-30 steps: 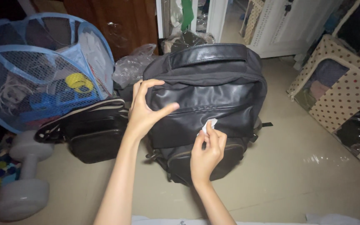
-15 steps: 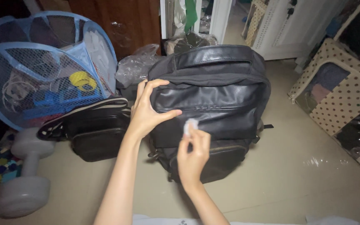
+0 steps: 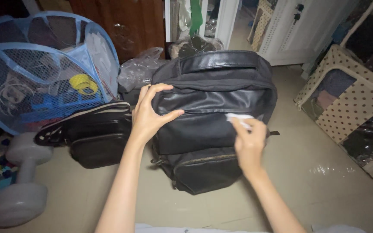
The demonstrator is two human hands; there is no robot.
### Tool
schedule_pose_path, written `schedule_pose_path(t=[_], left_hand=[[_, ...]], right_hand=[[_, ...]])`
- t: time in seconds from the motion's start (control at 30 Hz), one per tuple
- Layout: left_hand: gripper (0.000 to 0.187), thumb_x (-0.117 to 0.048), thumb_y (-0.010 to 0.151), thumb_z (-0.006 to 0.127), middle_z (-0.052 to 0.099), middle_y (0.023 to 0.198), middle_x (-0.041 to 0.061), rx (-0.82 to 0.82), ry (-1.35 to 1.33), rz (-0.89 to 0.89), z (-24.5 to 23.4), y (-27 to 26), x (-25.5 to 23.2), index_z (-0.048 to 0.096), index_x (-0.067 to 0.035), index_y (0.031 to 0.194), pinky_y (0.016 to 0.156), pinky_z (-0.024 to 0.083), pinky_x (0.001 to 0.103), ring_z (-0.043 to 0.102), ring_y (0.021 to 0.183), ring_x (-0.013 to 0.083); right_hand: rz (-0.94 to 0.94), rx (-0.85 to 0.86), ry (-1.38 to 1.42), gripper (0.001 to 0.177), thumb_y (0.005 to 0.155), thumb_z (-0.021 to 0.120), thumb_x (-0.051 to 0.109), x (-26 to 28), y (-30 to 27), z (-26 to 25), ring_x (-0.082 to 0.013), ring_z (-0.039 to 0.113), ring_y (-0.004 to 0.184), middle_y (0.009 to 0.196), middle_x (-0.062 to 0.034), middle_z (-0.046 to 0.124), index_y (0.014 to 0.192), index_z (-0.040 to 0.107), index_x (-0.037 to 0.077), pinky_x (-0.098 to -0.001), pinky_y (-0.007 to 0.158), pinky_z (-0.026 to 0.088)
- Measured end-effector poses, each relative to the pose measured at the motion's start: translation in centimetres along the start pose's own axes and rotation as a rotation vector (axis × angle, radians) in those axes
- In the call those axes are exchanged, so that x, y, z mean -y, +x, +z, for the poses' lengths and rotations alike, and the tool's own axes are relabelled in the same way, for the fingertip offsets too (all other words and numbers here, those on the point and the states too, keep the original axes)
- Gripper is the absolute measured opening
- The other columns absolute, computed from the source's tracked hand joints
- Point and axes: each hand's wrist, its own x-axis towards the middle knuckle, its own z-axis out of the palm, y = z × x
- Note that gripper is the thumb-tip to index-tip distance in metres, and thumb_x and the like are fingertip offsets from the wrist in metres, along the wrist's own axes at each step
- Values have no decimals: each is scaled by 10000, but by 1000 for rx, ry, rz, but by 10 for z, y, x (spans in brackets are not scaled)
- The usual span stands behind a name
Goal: The person wipes the exterior surfaces, straps, and pockets of a backpack and two smaller bags by hand using a cloth.
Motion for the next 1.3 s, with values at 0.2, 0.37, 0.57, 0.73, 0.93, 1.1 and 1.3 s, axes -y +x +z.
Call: schedule_pose_path(t=[0.2, 0.37, 0.57, 0.73, 0.93, 1.1, 1.3], left_hand=[[644, -390, 666, 929, 571, 1317, 0, -14, 12, 24, 3, 2, -3, 622, -396, 1233, 1012, 493, 564, 598, 1281, 337], [647, -405, 671, 928, 564, 1331, -15, -6, 23, 13, 0, 1, 1, 618, -406, 1239, 1023, 487, 550, 591, 1294, 318], [683, -465, 642, 926, 569, 1309, -62, -7, 59, 29, 1, 0, 8, 598, -445, 1241, 996, 521, 520, 611, 1277, 270], [683, -409, 663, 928, 563, 1329, 6, 51, 31, -16, -7, -2, -5, 594, -431, 1258, 1030, 485, 549, 586, 1301, 342], [710, -419, 646, 941, 556, 1344, -25, 101, 9, -9, -12, 2, -6, 586, -453, 1260, 1052, 460, 542, 555, 1341, 321], [705, -460, 644, 918, 564, 1350, -38, 156, -13, -66, -20, 1, -16, 584, -473, 1264, 1118, 415, 512, 534, 1367, 305], [598, -432, 666, 882, 565, 1323, -113, 150, -11, -36, -20, -4, -16, 610, -379, 1196, 1083, 344, 464, 574, 1308, 124]], right_hand=[[276, -200, 39, 393, 887, 634, -131, 36, 10, -17, -325, 625, 938, 1029, -155, 584, 1232, 756, 14, -390, 879, 521], [254, -235, 148, 278, 850, 639, -130, 130, 12, 11, -334, 626, 888, 961, -155, 588, 1095, 753, -66, -371, 815, 519], [-6, 205, 311, 456, 850, 614, -99, 182, 0, 47, -298, 601, 1000, 1092, -117, 538, 1298, 645, -17, -366, 887, 556], [-240, 401, 243, 318, 899, 587, -35, 177, -10, 43, -264, 591, 1018, 1003, -64, 582, 1199, 675, 24, -337, 914, 536], [-198, 416, 330, 386, 903, 586, -58, 176, 26, 17, -255, 569, 1017, 1041, -79, 538, 1278, 649, 4, -329, 887, 550], [-68, 409, 298, 388, 842, 596, -107, 189, 33, 16, -305, 580, 964, 1007, -101, 509, 1218, 647, -28, -380, 834, 564], [-2, 433, 385, 362, 886, 487, -156, 199, 8, 13, -350, 500, 865, 975, -158, 432, 1227, 580, -78, -470, 728, 492]])
